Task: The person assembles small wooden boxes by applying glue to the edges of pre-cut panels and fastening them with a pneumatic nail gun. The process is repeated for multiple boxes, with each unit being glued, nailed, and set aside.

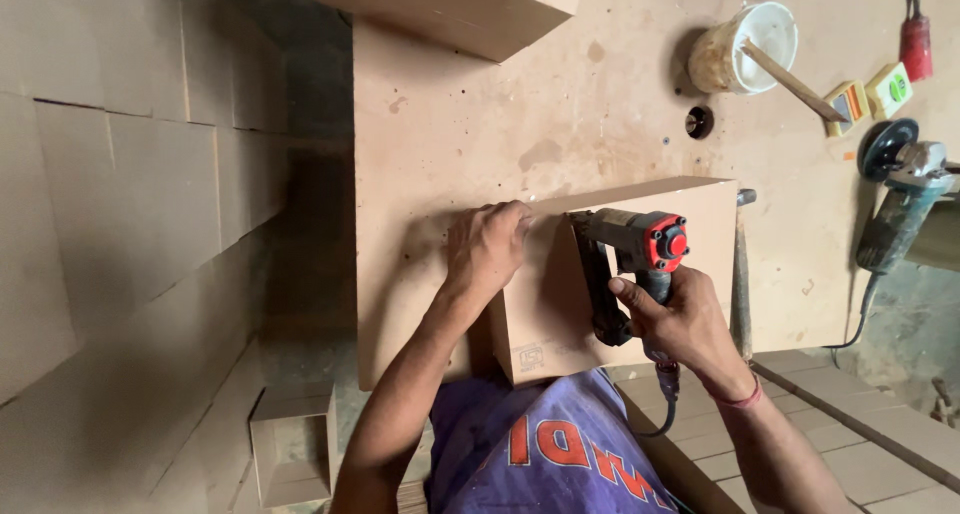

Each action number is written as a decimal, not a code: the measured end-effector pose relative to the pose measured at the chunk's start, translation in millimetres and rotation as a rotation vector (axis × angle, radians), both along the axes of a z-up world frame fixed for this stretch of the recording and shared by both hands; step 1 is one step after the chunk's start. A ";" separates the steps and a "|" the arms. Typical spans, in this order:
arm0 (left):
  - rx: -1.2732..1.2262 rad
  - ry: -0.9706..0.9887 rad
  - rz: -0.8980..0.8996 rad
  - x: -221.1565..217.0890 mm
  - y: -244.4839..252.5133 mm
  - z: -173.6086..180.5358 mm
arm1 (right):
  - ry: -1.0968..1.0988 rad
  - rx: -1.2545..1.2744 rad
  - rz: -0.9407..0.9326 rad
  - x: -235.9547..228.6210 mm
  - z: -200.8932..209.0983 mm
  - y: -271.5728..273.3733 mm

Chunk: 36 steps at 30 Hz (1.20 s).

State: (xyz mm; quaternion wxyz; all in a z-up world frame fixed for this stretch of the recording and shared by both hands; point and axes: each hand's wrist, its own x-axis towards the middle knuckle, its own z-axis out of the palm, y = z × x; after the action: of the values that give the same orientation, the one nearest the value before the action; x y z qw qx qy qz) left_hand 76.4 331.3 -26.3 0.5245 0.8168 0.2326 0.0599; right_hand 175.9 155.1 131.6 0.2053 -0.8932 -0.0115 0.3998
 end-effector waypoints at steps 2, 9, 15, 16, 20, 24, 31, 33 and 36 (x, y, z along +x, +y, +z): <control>0.017 -0.070 0.021 -0.6 -0.4 -2.0 | 0.009 -0.004 -0.029 -0.6 0.0 1.1; -0.025 -0.030 0.074 -7.1 -3.2 -2.2 | 0.009 -0.018 0.000 -2.6 0.3 1.3; -0.203 -0.132 0.262 -31.0 -5.4 -5.7 | 0.035 0.060 0.049 -12.9 -3.6 12.6; -0.234 -0.137 0.288 -34.4 -5.9 -8.1 | 0.044 0.059 0.070 -14.6 -5.5 15.4; -0.283 -0.194 0.331 -43.7 -8.5 -16.6 | 0.068 0.036 0.147 -19.6 -8.5 26.1; -0.381 -0.146 0.356 -44.6 -15.3 -19.7 | 0.076 0.041 0.112 -21.8 -5.4 35.1; -0.347 -0.118 0.384 -44.8 -21.6 -25.2 | 0.116 0.030 0.067 -23.2 -1.3 38.5; -0.365 -0.135 0.394 -44.6 -23.0 -25.8 | 0.103 0.031 0.086 -23.0 -2.6 35.7; -0.346 -0.209 0.403 -44.2 -21.9 -25.0 | 0.074 0.050 0.095 -22.0 -5.1 27.5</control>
State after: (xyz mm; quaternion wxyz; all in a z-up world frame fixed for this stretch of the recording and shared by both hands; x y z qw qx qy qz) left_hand 32.2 309.5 -51.3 0.6547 0.6420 0.3417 0.2061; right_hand 154.0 182.6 126.5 0.2086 -0.8710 -0.0560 0.4414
